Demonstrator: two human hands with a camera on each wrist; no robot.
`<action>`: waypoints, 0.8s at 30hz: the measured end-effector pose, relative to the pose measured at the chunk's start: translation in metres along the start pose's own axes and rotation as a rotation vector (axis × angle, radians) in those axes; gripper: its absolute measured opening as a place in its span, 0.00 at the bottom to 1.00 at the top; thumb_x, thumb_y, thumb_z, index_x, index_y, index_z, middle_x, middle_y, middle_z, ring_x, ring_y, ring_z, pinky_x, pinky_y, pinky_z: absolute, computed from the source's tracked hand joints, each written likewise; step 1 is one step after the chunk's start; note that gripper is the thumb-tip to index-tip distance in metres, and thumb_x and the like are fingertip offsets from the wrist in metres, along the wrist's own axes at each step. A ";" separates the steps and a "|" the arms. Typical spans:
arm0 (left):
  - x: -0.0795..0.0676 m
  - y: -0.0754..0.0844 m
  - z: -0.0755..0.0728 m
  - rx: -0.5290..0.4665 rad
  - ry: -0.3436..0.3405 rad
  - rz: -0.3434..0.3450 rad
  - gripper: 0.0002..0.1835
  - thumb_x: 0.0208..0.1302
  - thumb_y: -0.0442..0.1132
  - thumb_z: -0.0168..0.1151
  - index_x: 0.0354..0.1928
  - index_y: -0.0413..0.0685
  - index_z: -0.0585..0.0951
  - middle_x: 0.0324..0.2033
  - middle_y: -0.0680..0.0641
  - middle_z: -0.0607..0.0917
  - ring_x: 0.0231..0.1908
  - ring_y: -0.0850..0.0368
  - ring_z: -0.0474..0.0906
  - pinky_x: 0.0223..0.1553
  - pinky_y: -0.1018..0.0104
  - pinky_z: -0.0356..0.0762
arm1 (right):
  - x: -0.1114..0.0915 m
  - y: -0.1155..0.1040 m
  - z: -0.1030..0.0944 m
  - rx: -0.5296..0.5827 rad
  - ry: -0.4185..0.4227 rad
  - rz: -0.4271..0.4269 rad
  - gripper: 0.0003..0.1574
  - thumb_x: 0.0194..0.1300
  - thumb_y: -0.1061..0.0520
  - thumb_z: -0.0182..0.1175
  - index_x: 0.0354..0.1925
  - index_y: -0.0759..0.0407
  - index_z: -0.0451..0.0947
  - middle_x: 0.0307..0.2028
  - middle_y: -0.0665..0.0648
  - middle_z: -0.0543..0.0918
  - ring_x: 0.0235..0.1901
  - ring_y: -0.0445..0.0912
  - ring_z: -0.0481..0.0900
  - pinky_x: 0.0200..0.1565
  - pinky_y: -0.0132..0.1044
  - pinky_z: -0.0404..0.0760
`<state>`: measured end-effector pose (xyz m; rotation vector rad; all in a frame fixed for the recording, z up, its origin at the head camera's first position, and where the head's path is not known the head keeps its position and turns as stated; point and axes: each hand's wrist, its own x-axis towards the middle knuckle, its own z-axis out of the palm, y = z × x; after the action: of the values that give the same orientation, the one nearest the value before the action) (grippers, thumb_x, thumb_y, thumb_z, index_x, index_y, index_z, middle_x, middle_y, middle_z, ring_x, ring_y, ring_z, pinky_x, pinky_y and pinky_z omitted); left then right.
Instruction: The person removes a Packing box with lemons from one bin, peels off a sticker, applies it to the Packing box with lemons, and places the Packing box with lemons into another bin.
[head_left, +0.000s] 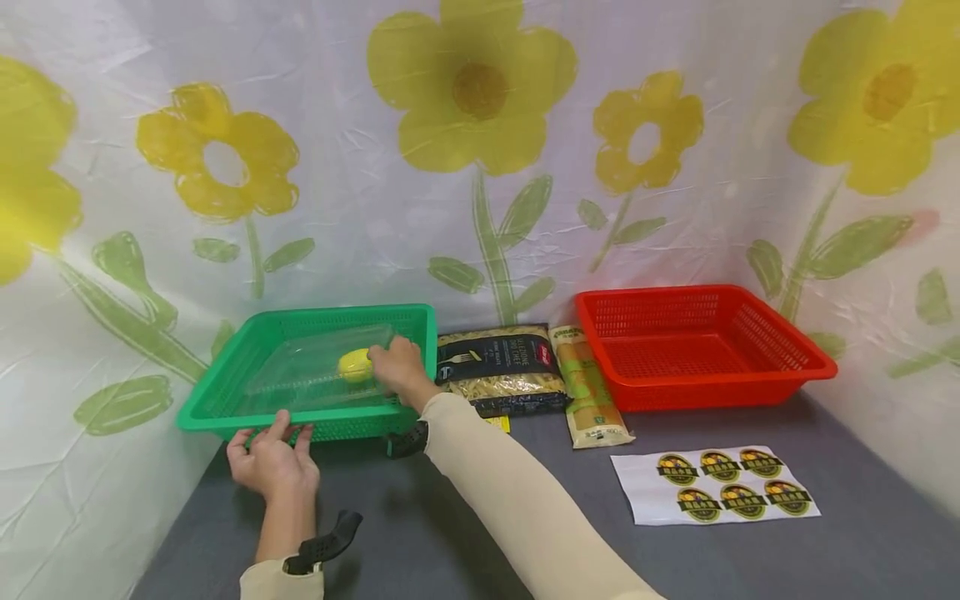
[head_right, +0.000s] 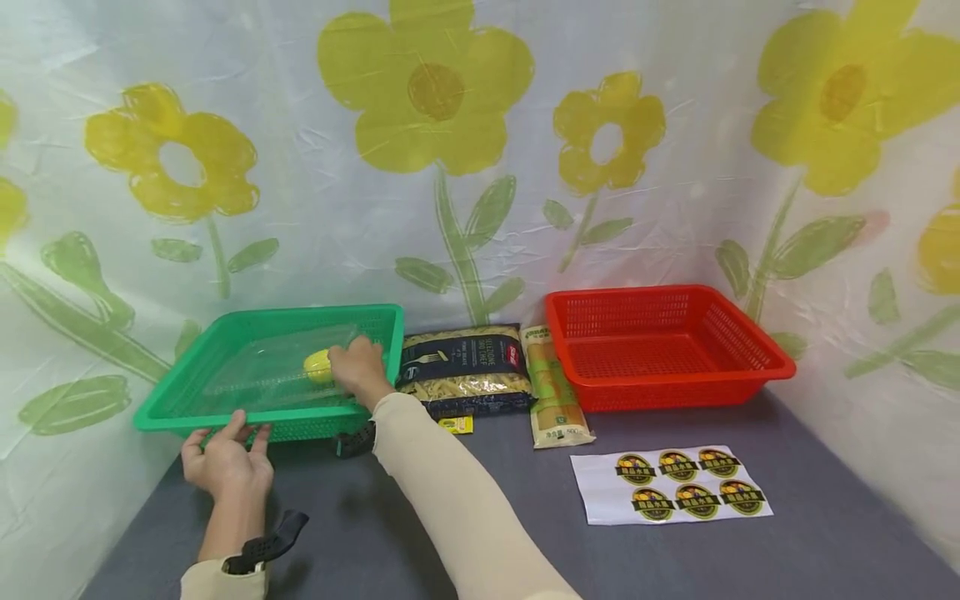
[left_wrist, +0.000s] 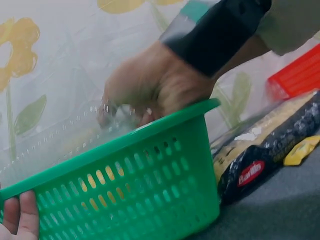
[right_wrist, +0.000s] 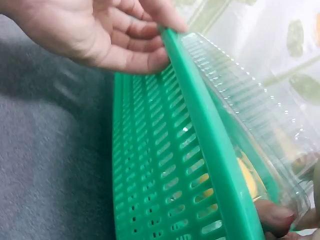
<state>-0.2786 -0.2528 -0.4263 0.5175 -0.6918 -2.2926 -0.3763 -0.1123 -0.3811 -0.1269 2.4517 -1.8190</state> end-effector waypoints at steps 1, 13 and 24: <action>0.001 0.000 -0.001 0.003 -0.002 -0.002 0.24 0.64 0.28 0.68 0.52 0.49 0.64 0.46 0.45 0.70 0.34 0.50 0.72 0.36 0.60 0.82 | -0.001 0.000 0.000 0.013 0.013 -0.003 0.30 0.78 0.50 0.51 0.71 0.59 0.64 0.58 0.62 0.74 0.17 0.48 0.70 0.23 0.41 0.75; 0.003 -0.004 0.001 -0.001 -0.017 -0.033 0.27 0.64 0.32 0.69 0.56 0.51 0.62 0.49 0.47 0.70 0.37 0.50 0.72 0.45 0.59 0.80 | -0.008 -0.010 -0.013 0.205 0.157 -0.057 0.40 0.71 0.52 0.56 0.78 0.53 0.58 0.12 0.52 0.70 0.05 0.43 0.53 0.11 0.38 0.62; 0.002 0.001 -0.005 -0.020 -0.017 -0.078 0.32 0.62 0.34 0.71 0.60 0.55 0.61 0.48 0.45 0.70 0.38 0.51 0.72 0.49 0.59 0.79 | -0.023 -0.007 -0.045 0.282 0.179 -0.061 0.38 0.68 0.51 0.61 0.74 0.50 0.66 0.07 0.46 0.58 0.05 0.41 0.50 0.15 0.40 0.64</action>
<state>-0.2766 -0.2564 -0.4304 0.5242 -0.6670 -2.3766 -0.3585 -0.0690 -0.3607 -0.0203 2.2891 -2.2703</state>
